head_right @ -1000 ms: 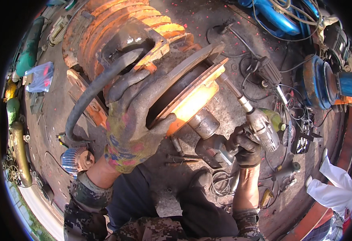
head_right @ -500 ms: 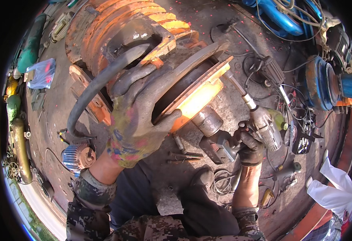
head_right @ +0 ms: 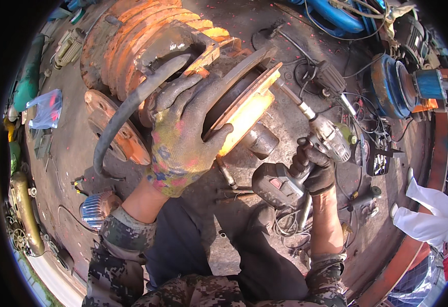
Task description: The person is sitting on the floor in a workshop, using a cordless impact wrench and a hammer to disassemble a large, rusty orange mechanical component. They repeatedly strike the component with the hammer and use the impact wrench to remove bolts.
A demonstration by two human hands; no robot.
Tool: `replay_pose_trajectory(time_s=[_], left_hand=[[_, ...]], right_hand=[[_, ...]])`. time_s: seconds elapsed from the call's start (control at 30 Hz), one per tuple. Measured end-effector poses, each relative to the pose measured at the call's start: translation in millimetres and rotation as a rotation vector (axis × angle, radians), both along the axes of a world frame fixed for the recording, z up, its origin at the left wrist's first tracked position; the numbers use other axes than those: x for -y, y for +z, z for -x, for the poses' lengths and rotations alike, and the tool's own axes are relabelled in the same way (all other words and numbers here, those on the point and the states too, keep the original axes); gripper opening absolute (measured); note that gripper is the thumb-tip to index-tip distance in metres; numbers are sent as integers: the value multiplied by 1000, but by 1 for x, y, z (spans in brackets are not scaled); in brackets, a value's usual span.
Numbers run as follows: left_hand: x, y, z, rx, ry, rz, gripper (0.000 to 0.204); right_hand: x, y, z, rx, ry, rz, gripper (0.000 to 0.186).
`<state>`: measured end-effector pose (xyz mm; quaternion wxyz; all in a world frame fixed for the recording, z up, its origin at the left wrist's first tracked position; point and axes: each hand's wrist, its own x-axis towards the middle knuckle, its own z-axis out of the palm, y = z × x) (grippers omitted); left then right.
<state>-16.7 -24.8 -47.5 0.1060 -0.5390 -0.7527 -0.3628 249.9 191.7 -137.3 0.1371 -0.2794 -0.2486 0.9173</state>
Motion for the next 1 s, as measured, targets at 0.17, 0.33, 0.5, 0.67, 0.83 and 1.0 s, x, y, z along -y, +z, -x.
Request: replay_pose_trajectory(time_s=[0.17, 0.33, 0.5, 0.67, 0.83, 1.0], left_hand=[[-3, -3, -4, -30, 17, -8, 67], [1, -3, -2, -30, 25, -37, 69], [-8, 1, -5, -74, 8, -127, 58], [15, -17, 12, -132, -66, -119, 47], [-4, -24, 6, 271, -210, -510, 24], [-15, -42, 28, 129, -292, -512, 38]], right_hand=[[2, 2, -10, 106, -37, -199, 33], [15, -3, -10, 19, -34, -171, 24], [20, -45, -19, -309, -28, -127, 29], [69, -86, -47, -416, 2, 43, 29], [116, -99, -87, -284, 22, 78, 28], [175, -143, -125, -123, 78, 255, 28]])
